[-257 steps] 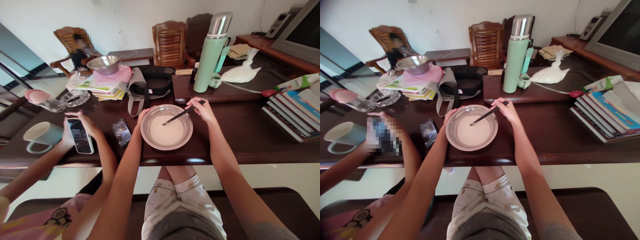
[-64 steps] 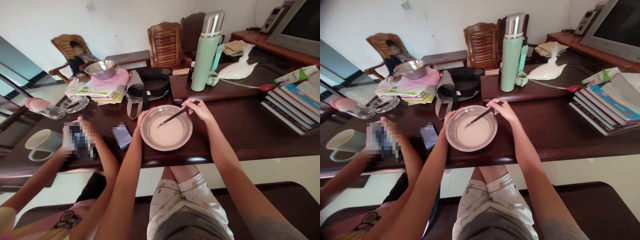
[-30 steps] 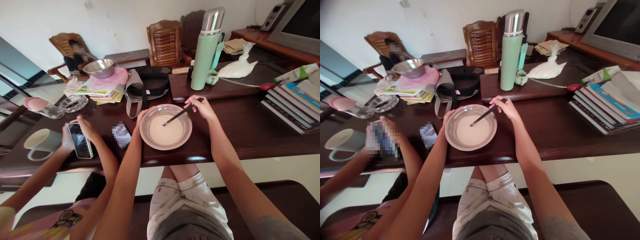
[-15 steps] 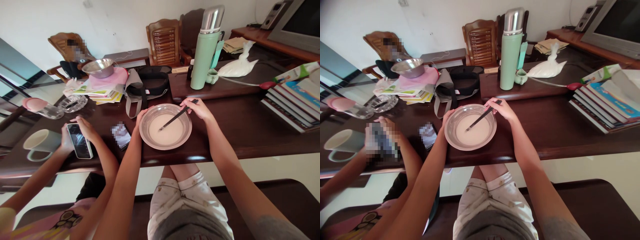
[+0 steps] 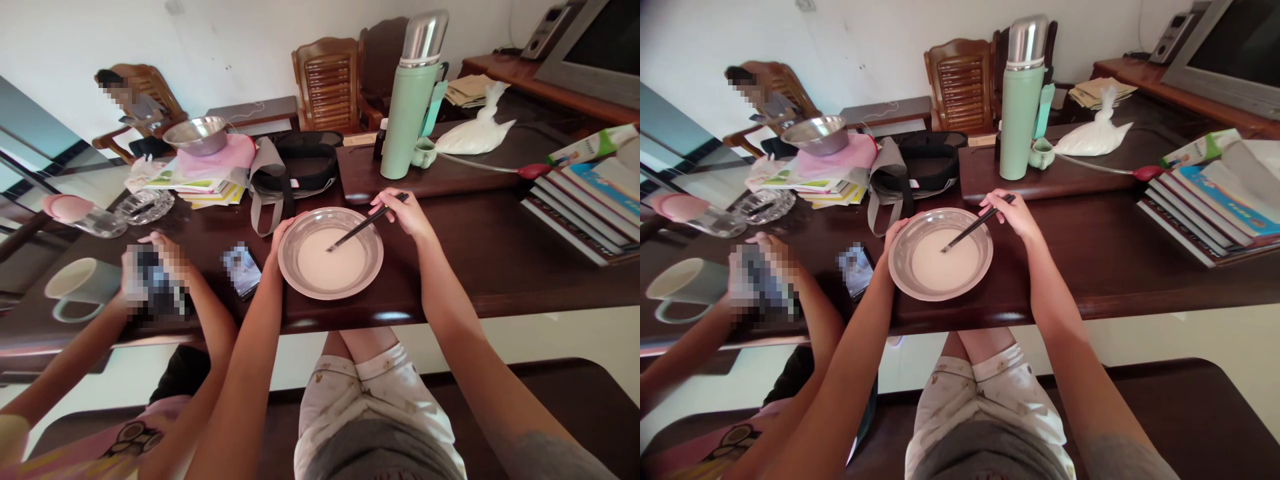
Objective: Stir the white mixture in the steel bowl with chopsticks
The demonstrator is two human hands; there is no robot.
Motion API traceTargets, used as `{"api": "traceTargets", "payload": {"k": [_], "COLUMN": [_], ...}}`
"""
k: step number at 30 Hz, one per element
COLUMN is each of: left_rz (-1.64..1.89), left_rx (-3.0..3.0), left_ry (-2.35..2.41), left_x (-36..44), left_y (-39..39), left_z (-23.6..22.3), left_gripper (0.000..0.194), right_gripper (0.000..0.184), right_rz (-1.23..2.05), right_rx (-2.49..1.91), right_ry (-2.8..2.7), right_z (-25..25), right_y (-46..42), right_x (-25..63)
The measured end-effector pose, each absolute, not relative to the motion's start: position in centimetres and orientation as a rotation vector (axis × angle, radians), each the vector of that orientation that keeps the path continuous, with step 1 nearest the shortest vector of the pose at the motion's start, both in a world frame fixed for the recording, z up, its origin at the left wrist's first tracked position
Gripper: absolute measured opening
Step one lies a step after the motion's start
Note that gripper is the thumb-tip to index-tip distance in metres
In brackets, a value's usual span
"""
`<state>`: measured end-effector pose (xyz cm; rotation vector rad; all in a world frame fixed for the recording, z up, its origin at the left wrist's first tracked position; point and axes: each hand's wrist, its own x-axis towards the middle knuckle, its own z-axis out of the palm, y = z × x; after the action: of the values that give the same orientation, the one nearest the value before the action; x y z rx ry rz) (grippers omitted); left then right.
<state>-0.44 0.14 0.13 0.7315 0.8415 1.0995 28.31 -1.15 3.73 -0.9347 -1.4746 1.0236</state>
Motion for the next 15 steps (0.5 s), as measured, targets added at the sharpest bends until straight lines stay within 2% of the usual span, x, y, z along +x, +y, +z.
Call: {"api": "traceTargets", "payload": {"k": [4, 10, 15], "left_rz": [1.096, 1.099, 1.097], "left_rx": [0.727, 0.729, 0.733], "left_ry": [0.865, 0.853, 0.829], "left_x": [-0.35, -0.33, -0.39], "left_y": [0.06, 0.00, 0.00], "left_z": [0.27, 0.25, 0.23], "left_gripper": [0.033, 0.034, 0.034], "right_gripper": [0.035, 0.033, 0.033], "right_rz": [1.121, 1.011, 1.120], "right_rx": [-0.907, -0.938, -0.890], "right_ry": [-1.557, -1.475, -1.565], "right_z": [3.79, 3.92, 3.79], "right_y": [-1.27, -1.34, -1.35], "right_x": [28.07, 28.21, 27.97]}}
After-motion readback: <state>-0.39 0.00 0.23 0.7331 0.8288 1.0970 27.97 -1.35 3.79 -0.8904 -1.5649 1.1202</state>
